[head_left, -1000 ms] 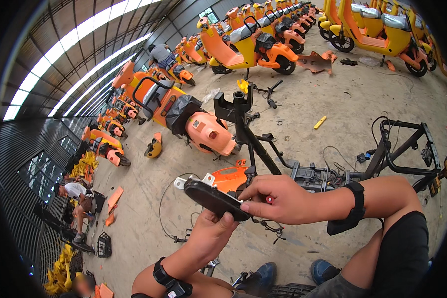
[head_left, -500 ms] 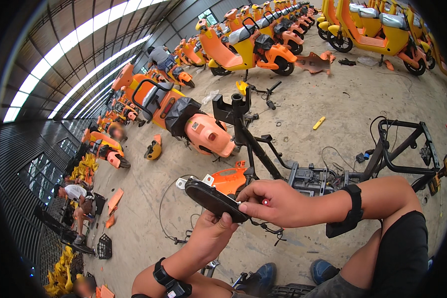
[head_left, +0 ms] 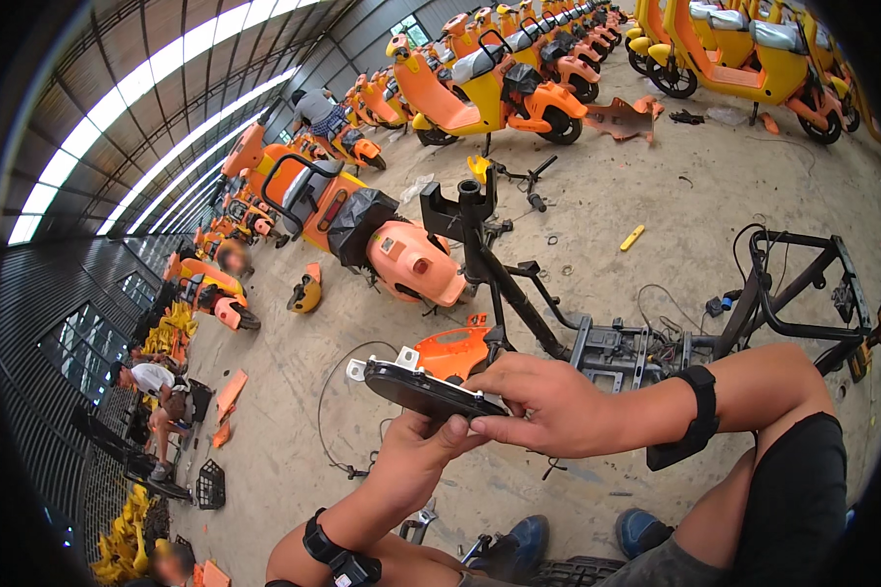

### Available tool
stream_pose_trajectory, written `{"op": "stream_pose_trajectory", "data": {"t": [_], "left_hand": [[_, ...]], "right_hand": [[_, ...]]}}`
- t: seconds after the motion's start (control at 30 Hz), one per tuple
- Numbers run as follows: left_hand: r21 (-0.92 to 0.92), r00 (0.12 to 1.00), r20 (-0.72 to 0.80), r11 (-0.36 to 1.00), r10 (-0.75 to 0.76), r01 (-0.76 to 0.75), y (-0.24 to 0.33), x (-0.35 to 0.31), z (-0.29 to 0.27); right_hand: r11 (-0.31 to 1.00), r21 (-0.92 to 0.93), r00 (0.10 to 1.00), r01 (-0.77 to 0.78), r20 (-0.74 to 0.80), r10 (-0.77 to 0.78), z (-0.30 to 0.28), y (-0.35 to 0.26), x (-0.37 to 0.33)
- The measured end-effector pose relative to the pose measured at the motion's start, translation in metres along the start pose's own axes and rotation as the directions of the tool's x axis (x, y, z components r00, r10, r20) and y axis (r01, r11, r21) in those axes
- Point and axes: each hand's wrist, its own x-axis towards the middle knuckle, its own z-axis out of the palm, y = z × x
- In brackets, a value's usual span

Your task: The person unscrews and removes a plastic cover from an electronic circuit board, then fits and secures a black casing onto the board.

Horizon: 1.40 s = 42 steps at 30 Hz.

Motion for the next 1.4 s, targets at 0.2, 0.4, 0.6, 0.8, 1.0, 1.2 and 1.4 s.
{"op": "stream_pose_trajectory", "data": {"t": [0.2, 0.4, 0.6, 0.8, 1.0, 1.2, 1.4], "left_hand": [[0.086, 0.990, -0.131, 0.994, -0.057, 0.068, 0.003, 0.000, -0.004], [0.042, 0.943, -0.117, 0.950, 0.311, -0.308, 0.003, 0.000, 0.002], [-0.016, 0.848, 0.248, 0.878, 0.467, -0.479, -0.003, -0.005, -0.011], [-0.014, 0.838, 0.267, 0.872, 0.475, -0.490, -0.001, -0.010, -0.015], [-0.120, 0.841, 0.208, 0.866, 0.499, -0.485, -0.001, -0.003, -0.007], [0.078, 0.708, 0.258, 0.716, 0.657, -0.693, 0.003, -0.003, -0.006], [0.219, 0.623, 0.412, 0.591, 0.665, -0.776, 0.012, -0.007, -0.014]], "right_hand": [[1.000, -0.002, 1.000, 0.005, 0.012, -0.005, -0.003, 0.004, 0.001], [0.999, 0.039, 0.990, -0.028, 0.142, 0.022, -0.013, -0.007, 0.003], [0.972, 0.054, 0.969, 0.228, 0.087, -0.232, -0.002, -0.012, -0.002], [0.918, -0.077, 0.921, 0.389, 0.062, -0.385, -0.007, -0.017, 0.003], [0.937, -0.080, 0.940, 0.339, 0.006, -0.340, -0.002, -0.009, 0.005], [0.926, -0.043, 0.922, 0.375, -0.082, -0.377, -0.008, -0.015, 0.013], [0.867, -0.146, 0.876, 0.476, -0.013, -0.483, -0.017, -0.026, 0.014]]}}
